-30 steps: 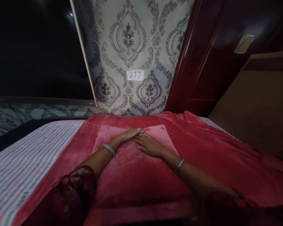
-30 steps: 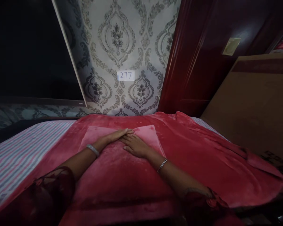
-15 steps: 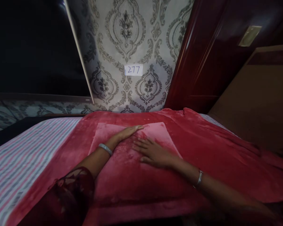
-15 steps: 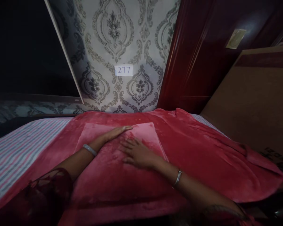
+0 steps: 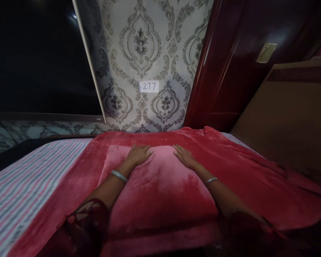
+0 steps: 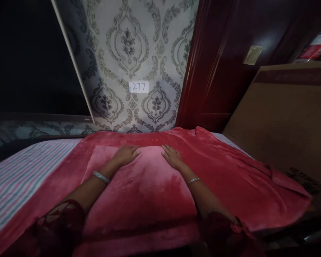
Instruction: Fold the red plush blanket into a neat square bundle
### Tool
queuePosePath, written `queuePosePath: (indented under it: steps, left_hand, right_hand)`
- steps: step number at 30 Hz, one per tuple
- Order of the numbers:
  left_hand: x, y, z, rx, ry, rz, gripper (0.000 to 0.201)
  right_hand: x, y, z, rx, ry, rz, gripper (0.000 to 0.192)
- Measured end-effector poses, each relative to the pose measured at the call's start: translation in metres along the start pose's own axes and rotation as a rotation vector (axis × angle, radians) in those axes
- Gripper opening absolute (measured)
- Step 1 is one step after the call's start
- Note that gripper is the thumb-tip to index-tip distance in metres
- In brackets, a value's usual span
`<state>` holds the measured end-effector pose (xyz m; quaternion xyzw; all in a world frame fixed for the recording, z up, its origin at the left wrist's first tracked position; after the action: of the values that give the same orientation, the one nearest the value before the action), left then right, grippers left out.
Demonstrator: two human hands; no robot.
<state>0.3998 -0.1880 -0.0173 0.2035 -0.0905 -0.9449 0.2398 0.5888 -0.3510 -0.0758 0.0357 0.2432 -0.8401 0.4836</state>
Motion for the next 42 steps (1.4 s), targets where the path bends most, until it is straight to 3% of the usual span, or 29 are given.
queuePosePath:
  steps: [5,9,12,14,16,18,20,22,25,29,31,33,38,42]
  left_hand:
    - [0.012,-0.062,0.036,-0.163,-0.03,0.203,0.057]
    - [0.031,-0.094,0.077,-0.274,0.045,0.317,0.054]
    - [0.04,-0.086,0.101,-0.307,0.162,0.266,0.056]
    - [0.048,-0.066,0.106,-0.23,0.21,0.185,0.058]
    - [0.064,-0.047,0.1,-0.135,0.208,0.144,0.06]
    - [0.087,-0.032,0.09,-0.105,0.193,0.114,0.066]
    - [0.113,-0.023,0.078,-0.144,0.188,0.072,0.072]
    - [0.135,-0.028,0.065,-0.2,0.158,0.089,0.077]
    - [0.152,-0.042,0.052,-0.24,0.118,0.133,0.078]
    - [0.153,-0.046,0.048,-0.228,0.12,0.118,0.081]
    - [0.152,-0.046,0.046,-0.217,0.098,0.14,0.083]
    - [0.152,-0.044,0.046,-0.206,0.081,0.164,0.083]
    - [0.152,-0.043,0.052,-0.187,0.041,0.196,0.081]
    - [0.142,-0.031,0.068,-0.208,-0.023,0.178,0.081]
  right_hand:
    - [0.0,-0.006,0.004,-0.002,-0.018,0.001,0.063]
    - [-0.004,-0.012,0.021,0.01,-0.04,-0.005,0.063]
    - [-0.002,-0.037,0.042,0.032,-0.008,0.005,0.065]
    - [0.009,-0.083,0.049,0.015,0.02,0.171,0.062]
    - [0.036,-0.145,0.041,-0.045,-0.007,0.453,0.059]
    - [0.066,-0.198,0.022,-0.13,-0.098,0.646,0.062]
    - [0.084,-0.231,0.005,-0.2,-0.147,0.749,0.061]
    - [0.082,-0.241,-0.004,-0.226,-0.145,0.802,0.058]
    - [0.044,-0.209,-0.005,-0.117,-0.111,0.722,0.057]
    - [-0.011,-0.111,0.005,0.103,-0.081,0.276,0.058]
    - [-0.018,-0.071,0.011,0.144,-0.042,0.099,0.058]
    - [-0.018,-0.048,0.012,0.158,-0.017,0.022,0.058]
    - [-0.018,-0.044,0.015,0.156,-0.015,-0.025,0.058]
    - [-0.004,-0.073,0.035,0.18,0.03,0.0,0.064]
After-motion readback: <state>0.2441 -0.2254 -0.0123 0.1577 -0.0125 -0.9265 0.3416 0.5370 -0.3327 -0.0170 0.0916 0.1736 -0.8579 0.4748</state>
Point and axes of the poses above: each hand's wrist, its own x-axis away from the middle knuckle, its own z-axis out of the back of the hand, y = z × x, the point moved 8 cm from there along -x, towards the middle knuckle, and after that the axes turned 15 degrees about y, right-handed, at the moved point
